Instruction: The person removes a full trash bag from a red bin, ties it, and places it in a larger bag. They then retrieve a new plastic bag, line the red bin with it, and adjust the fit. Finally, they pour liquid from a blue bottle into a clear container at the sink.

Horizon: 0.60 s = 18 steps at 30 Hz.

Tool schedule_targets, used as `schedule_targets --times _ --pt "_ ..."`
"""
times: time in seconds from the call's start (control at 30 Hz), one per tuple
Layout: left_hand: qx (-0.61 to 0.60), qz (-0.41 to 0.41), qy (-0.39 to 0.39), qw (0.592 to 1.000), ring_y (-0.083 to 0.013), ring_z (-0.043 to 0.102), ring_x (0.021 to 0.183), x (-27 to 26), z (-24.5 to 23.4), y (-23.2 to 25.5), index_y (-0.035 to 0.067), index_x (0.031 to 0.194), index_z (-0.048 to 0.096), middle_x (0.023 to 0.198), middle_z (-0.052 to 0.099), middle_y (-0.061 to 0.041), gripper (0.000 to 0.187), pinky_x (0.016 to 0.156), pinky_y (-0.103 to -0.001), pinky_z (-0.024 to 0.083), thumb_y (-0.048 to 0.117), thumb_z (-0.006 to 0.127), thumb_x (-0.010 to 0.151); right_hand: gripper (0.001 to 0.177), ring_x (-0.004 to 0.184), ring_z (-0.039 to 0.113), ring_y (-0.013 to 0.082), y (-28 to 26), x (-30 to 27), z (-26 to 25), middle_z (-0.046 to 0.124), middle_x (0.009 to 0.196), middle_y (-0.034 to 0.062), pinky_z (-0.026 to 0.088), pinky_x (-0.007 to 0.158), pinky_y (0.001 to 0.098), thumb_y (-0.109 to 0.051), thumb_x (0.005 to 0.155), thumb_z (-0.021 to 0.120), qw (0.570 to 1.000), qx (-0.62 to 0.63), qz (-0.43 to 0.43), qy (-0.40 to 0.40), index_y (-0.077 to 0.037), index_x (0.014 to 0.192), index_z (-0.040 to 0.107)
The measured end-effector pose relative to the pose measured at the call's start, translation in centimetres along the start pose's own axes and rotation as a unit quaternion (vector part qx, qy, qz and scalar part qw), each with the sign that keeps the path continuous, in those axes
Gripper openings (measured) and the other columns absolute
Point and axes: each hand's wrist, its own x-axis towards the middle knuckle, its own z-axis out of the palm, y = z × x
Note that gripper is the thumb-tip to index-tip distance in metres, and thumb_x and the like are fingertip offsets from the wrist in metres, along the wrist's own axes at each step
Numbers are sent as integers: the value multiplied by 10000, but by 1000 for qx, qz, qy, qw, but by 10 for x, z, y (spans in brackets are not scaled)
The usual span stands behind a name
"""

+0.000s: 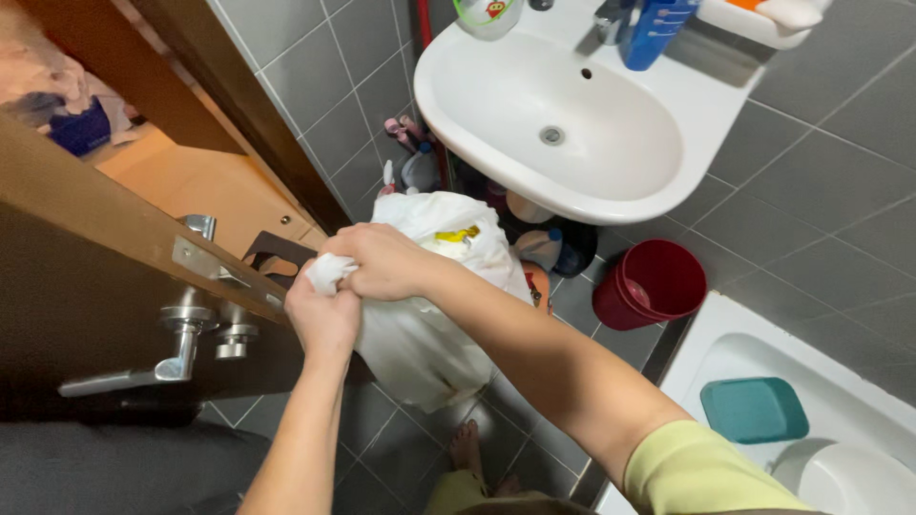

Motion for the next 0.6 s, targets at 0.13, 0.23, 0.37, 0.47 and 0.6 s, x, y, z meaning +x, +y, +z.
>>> schedule_targets --times 0.13,0.23,0.37,0.47,0.6 --pt "-92 -19 56 994 -119 702 903 -3 -5 -12 -9 1050 724 964 769 -51 250 822 -277 541 55 735 809 766 1155 649 370 -3 32 9 673 1214 184 532 946 422 -81 628 791 996 81 -23 -31 -83 1318 459" --pt "-121 -44 70 989 -112 690 910 -4 -5 -15 -13 1051 714 990 763 -49 257 833 -270 542 73 772 816 1096 1105 635 371 -16 53 10 677 1166 210 518 962 411 -4 649 754 991 -11 48 -128 -193 1600 244" --pt "-129 -51 80 987 -106 664 978 -2 -1 -17 -9 1102 693 1063 749 -51 284 861 -258 525 62 745 832 1149 1230 589 400 -33 72 19 637 1347 201 499 993 390 69 558 667 983 -28 -101 -148 -231 1590 260" --pt "-171 -65 48 982 -114 652 998 -4 -1 -21 -6 1136 684 1059 731 -67 244 872 -264 523 72 668 906 1128 1235 644 320 -42 69 29 673 1336 132 524 997 340 129 598 531 966 -29 -1 -256 -340 1598 298" --pt "-122 -32 40 991 -122 675 1047 -14 -2 -33 -8 1151 689 1071 740 -65 245 907 -271 522 66 627 926 1105 1267 636 318 -45 52 38 682 1364 108 511 1019 332 139 610 494 974 -7 -34 -223 -350 1588 336"
